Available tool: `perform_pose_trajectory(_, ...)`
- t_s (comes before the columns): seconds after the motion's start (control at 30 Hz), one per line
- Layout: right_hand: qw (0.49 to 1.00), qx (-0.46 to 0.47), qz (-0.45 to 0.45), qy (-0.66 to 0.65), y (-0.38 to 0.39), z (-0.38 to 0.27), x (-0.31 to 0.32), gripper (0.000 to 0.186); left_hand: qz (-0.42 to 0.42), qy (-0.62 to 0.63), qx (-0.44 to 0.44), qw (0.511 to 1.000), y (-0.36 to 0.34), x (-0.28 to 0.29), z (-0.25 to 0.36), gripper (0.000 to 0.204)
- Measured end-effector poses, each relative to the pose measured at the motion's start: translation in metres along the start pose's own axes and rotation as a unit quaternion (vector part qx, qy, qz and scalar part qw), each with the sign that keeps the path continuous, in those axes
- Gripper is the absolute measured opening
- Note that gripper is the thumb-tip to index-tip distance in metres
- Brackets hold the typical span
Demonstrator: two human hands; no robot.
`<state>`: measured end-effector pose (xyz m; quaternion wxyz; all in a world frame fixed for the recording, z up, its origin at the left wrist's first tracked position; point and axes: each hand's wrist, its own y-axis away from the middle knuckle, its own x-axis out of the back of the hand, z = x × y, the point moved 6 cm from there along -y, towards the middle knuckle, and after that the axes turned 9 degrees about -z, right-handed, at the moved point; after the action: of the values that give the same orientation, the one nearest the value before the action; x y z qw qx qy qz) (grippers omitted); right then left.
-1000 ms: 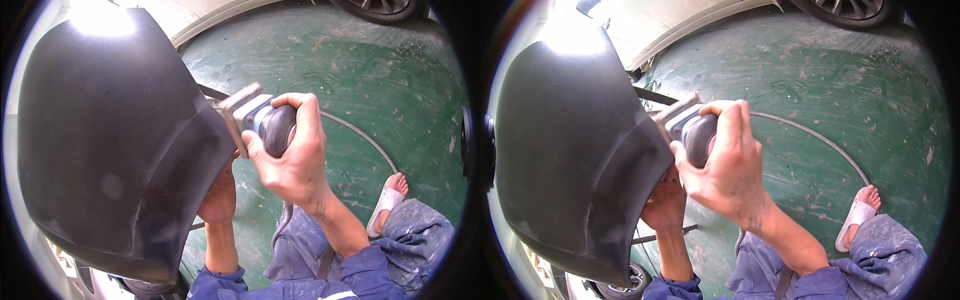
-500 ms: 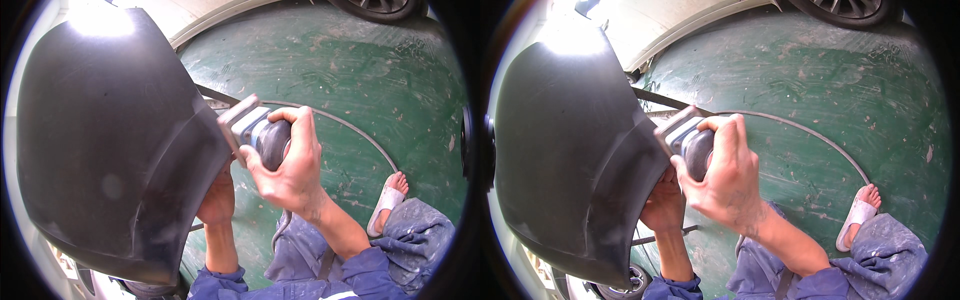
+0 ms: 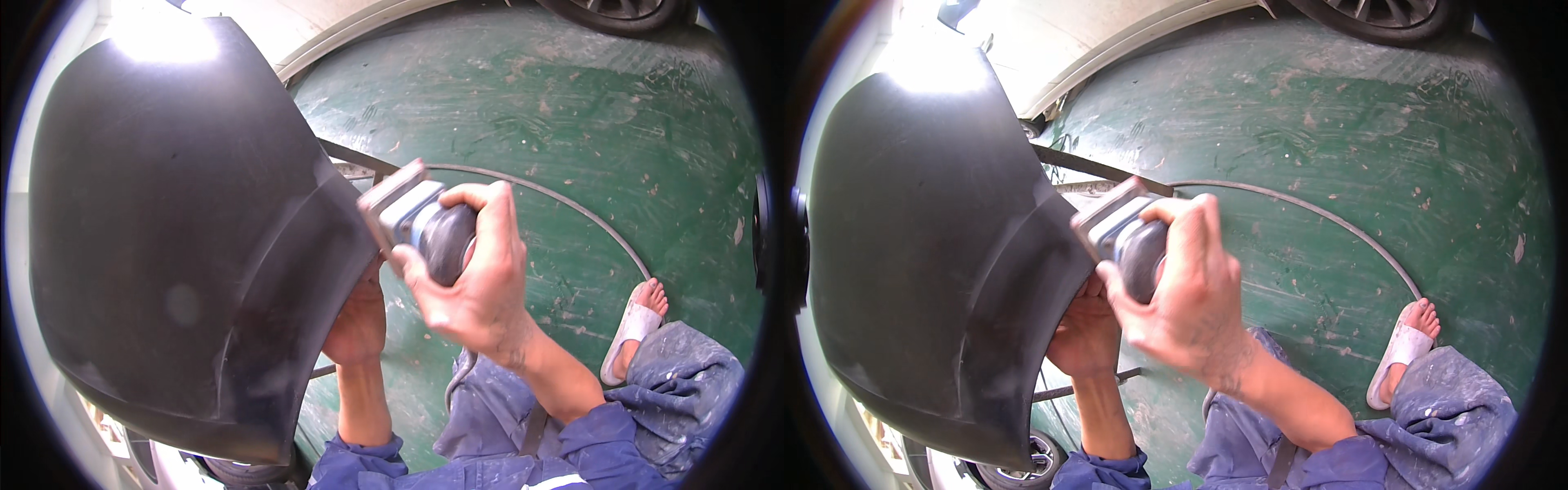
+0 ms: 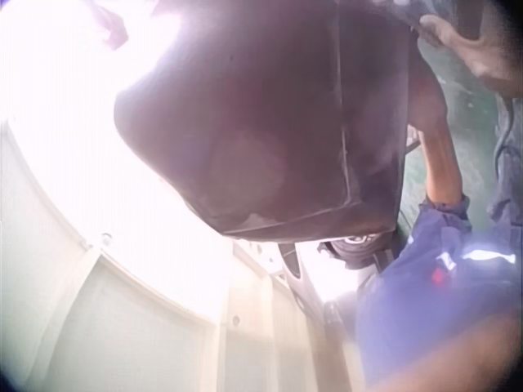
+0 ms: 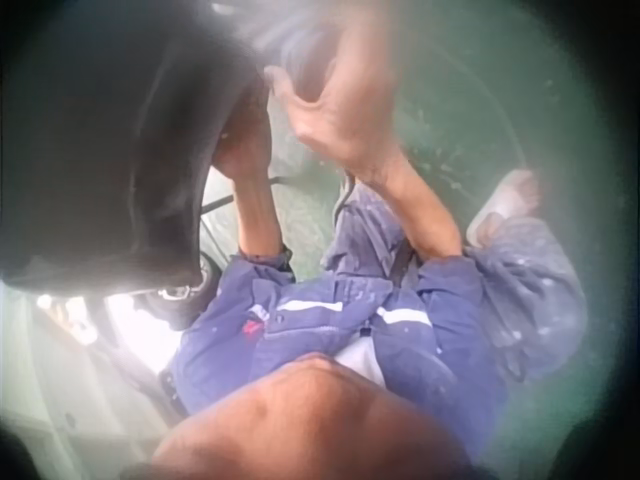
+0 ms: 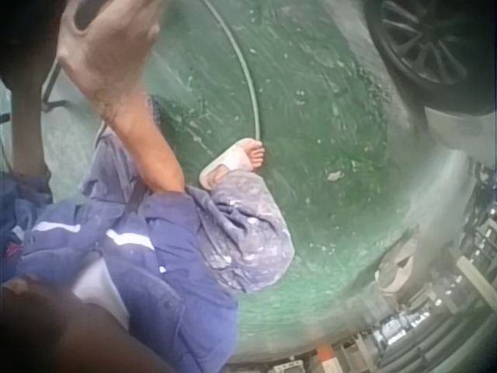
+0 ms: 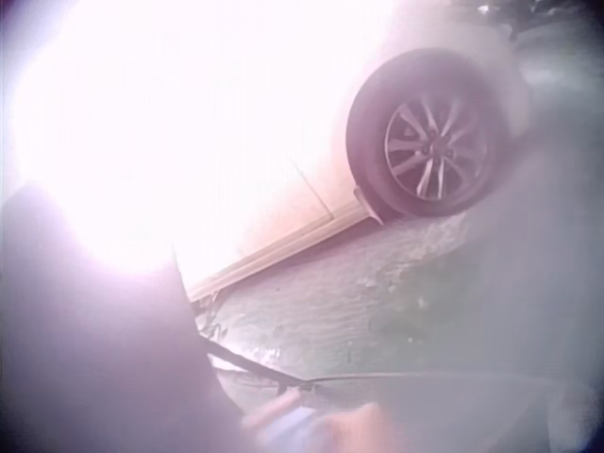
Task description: The person uses a handheld electric sander to smooth the surface of a large black car bumper. They move the sander across the curved exterior and along the edges, then flip the bumper to sand the interior side.
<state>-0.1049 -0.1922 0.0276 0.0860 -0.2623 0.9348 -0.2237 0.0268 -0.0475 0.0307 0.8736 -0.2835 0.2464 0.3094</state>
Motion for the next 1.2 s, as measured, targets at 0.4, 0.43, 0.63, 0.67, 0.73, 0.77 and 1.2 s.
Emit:
perform_pose_trajectory(0.4, 0.998, -0.046, -0.003, -0.031, 0.004, 0.001, -0.002, 0.056, 0.034, 0.007, 0.001, 0.999, 0.0, 0.002, 0.0, 0.064)
perform_pose_trajectory(0.43, 0.998, -0.063, -0.003, -0.024, 0.002, 0.005, -0.002, 0.056, 0.001, 0.003, 0.011, 1.0, -0.001, 0.005, 0.0, 0.064)
perform_pose_trajectory(0.63, 0.999, -0.029, 0.004, -0.028, 0.004, 0.001, -0.002, 0.057, 0.003, 0.016, 0.012, 1.0, 0.002, 0.007, 0.0, 0.065)
perform_pose_trajectory(0.67, 0.999, -0.033, 0.006, -0.028, 0.004, 0.002, -0.003, 0.057, 0.015, 0.034, 0.005, 0.999, 0.002, 0.007, 0.0, 0.065)
perform_pose_trajectory(0.73, 0.999, -0.039, 0.011, -0.031, 0.003, 0.006, -0.005, 0.057, -0.003, 0.009, 0.007, 1.0, 0.0, 0.006, 0.0, 0.066)
perform_pose_trajectory(0.77, 0.998, -0.056, 0.013, -0.03, 0.001, 0.011, -0.003, 0.057, -0.013, -0.004, 0.008, 1.0, -0.001, 0.005, 0.0, 0.066)
perform_pose_trajectory(1.2, 0.997, -0.077, 0.021, -0.02, -0.001, 0.032, 0.003, 0.054, -0.053, -0.077, 0.008, 0.996, 0.003, 0.022, 0.006, 0.073)
